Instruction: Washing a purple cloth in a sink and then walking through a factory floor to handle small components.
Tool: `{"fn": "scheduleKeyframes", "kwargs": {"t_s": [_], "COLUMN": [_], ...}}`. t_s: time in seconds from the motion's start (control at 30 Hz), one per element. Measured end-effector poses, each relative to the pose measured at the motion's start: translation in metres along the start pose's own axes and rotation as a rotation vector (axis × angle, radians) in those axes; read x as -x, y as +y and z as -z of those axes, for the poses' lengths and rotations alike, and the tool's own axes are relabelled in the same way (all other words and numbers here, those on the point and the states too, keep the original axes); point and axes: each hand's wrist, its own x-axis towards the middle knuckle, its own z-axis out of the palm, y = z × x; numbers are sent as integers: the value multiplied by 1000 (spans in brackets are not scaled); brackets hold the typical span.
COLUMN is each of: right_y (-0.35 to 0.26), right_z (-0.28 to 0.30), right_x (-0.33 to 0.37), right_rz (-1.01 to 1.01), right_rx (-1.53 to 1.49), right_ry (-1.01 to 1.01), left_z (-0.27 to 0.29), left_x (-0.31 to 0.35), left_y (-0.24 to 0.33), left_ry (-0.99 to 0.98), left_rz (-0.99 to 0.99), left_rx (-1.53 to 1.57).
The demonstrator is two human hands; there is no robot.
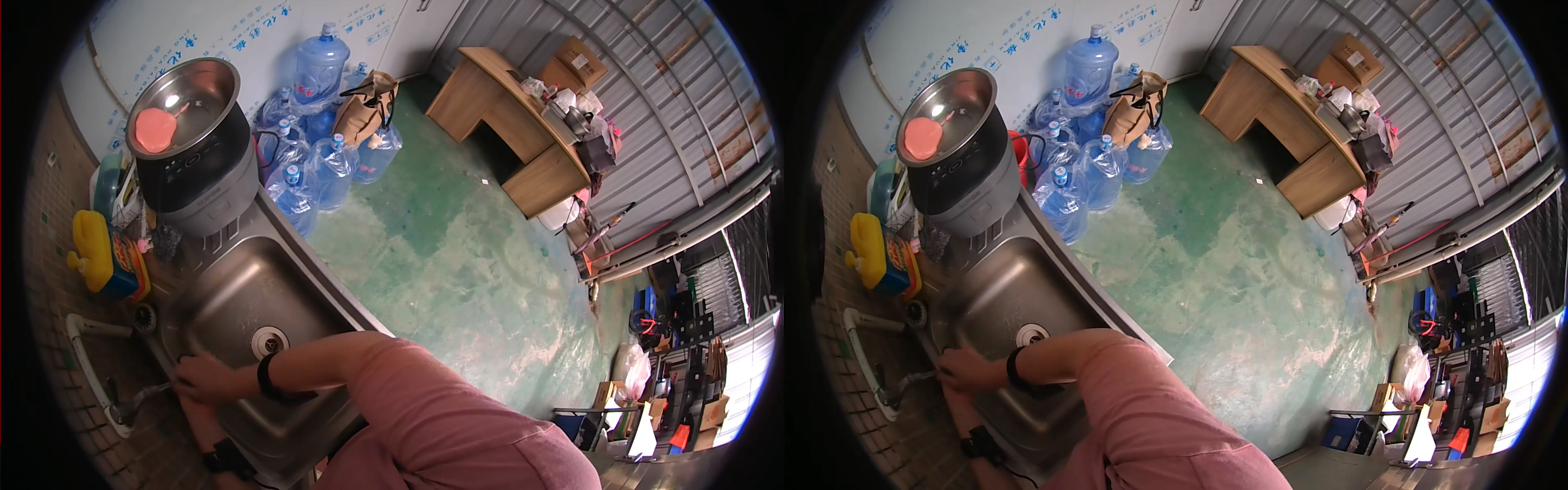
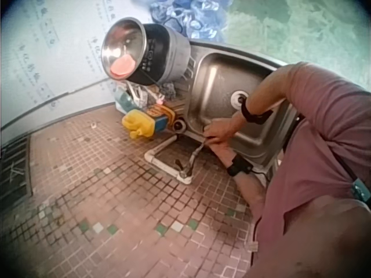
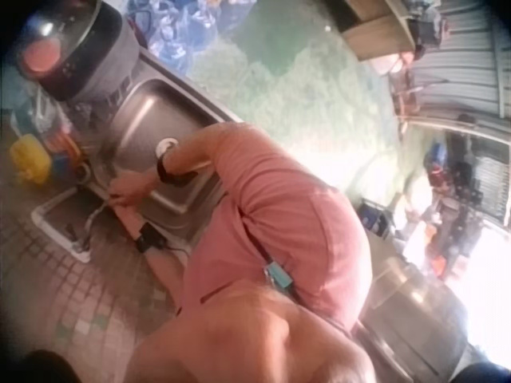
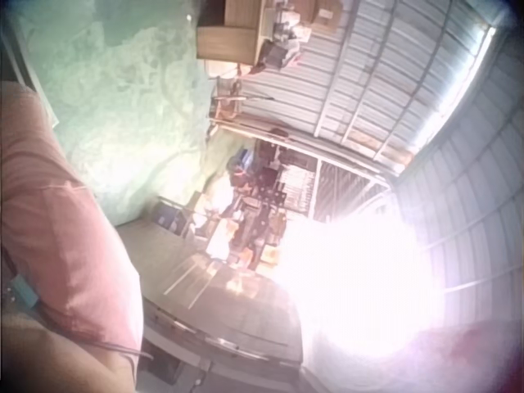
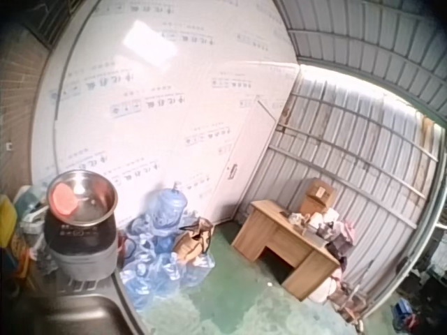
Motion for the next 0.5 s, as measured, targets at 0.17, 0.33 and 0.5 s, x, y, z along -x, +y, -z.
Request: {"fn": "scheduleKeyframes", "kwargs": {"t_s": [0.17,0.33,0.5], "right_y": [48,66,-14], "right_z": [42,6,-33], "right_x": [-33,-28,14], "right_rz": [-175,-69,-18], "right_rx": [132,-76,-7], "right_ry": [27,5,168], "left_z": [-64,-53,-48], "left_x": [-15,-23,-10], "left_y": [1,11,8], "left_ry": [653,312,163], "left_rz": [-3,-18,-34], "left_rx": [332,267,184]}}
